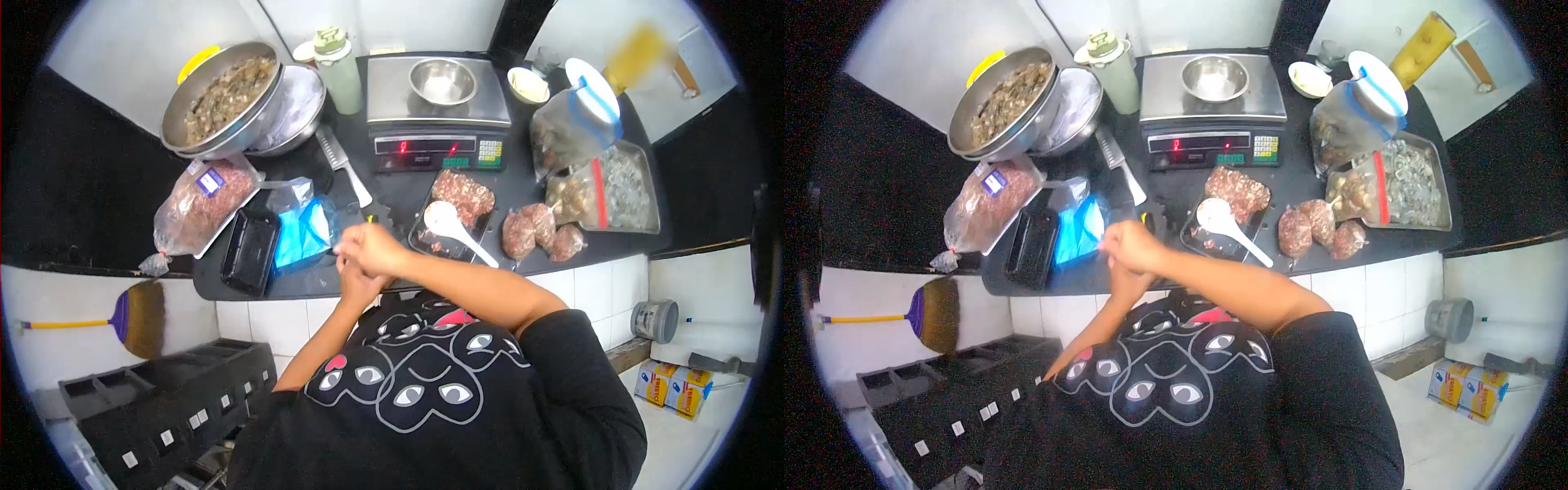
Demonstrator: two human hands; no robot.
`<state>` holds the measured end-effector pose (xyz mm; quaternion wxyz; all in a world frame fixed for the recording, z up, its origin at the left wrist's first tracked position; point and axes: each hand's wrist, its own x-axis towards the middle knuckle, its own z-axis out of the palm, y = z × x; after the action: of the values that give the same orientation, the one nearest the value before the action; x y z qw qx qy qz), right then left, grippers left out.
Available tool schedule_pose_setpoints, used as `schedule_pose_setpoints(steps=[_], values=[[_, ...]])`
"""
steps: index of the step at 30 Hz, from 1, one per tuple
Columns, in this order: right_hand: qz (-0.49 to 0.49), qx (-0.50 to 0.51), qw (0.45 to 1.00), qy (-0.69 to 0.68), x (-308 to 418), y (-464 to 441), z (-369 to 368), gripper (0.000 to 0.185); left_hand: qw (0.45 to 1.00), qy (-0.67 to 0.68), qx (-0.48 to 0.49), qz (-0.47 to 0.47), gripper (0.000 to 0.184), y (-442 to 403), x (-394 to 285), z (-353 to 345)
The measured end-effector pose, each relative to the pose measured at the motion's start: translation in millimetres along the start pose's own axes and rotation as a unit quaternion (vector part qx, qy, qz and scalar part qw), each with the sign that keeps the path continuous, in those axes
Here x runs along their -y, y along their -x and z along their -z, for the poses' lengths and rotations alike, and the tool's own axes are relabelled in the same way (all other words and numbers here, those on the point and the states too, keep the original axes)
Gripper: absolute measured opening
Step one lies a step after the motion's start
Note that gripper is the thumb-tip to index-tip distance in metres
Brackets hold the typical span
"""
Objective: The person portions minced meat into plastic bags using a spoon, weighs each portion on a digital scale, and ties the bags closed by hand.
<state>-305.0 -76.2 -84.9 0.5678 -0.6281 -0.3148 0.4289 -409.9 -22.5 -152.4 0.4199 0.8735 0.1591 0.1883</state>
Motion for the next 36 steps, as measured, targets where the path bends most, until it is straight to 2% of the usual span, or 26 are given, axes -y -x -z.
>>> schedule_pose_setpoints(steps=[2, 3, 4, 5, 7, 10, 13, 16, 19, 22, 31, 34, 36], values=[[0.037, -0.077, 0.995, 0.045, 2.9, -13.0, 9.4, 0.019, 0.991, 0.09, -0.035, 0.09, 0.046, -1.8, 17.6, -13.5], [0.011, -0.092, 0.996, 0.02, 5.8, -18.4, 17.3, 0.018, 0.973, 0.157, 0.014, 0.17, 0.034, -2.2, 28.0, -16.9], [-0.014, -0.107, 0.994, -0.004, 8.4, -22.8, 24.6, 0.018, 0.963, 0.197, 0.048, 0.18, 0.03, -7.9, 22.6, -9.4], [-0.024, -0.13, 0.989, -0.065, -5.6, -31.3, 27.9, 0.017, 0.95, 0.236, 0.082, 0.189, 0.026, -15.0, 17.3, 0.4], [-0.012, -0.134, 0.988, -0.078, 3.0, -32.2, 26.2, 0.016, 0.929, 0.275, 0.159, 0.192, 0.019, -25.9, 2.4, 18.9], [-0.033, -0.141, 0.983, -0.112, 26.4, -29.3, 29.1, 0.017, 0.907, 0.311, 0.208, 0.195, 0.02, -30.6, -1.4, 28.5], [-0.045, -0.142, 0.982, -0.117, 28.5, -35.9, 37.2, 0.02, 0.897, 0.358, 0.232, 0.115, 0.025, -34.3, -10.8, 33.6], [-0.008, -0.154, 0.985, -0.072, 31.0, -37.9, 35.7, 0.023, 0.937, 0.262, 0.218, 0.076, 0.027, -36.5, -26.9, 34.7], [0.007, -0.168, 0.984, -0.054, 34.7, -41.2, 28.5, 0.023, 0.978, 0.101, 0.145, 0.111, 0.027, -36.1, -45.1, 29.7], [-0.003, -0.176, 0.983, -0.045, 28.8, -46.9, 26.2, 0.024, 0.993, 0.063, 0.018, 0.096, 0.024, -33.4, -24.3, 12.4], [0.021, -0.188, 0.969, 0.159, -22.0, -30.5, 19.4, 0.025, 0.997, -0.038, -0.051, -0.052, 0.02, -7.7, 37.7, -15.7], [0.037, -0.188, 0.965, 0.179, -22.5, -31.1, 25.7, 0.024, 0.996, -0.015, -0.074, -0.039, 0.018, -5.7, 43.8, -19.9], [0.039, -0.187, 0.959, 0.21, -17.8, -29.5, 32.3, 0.025, 0.997, 0.047, -0.056, 0.023, 0.016, -4.7, 40.8, -14.6]])
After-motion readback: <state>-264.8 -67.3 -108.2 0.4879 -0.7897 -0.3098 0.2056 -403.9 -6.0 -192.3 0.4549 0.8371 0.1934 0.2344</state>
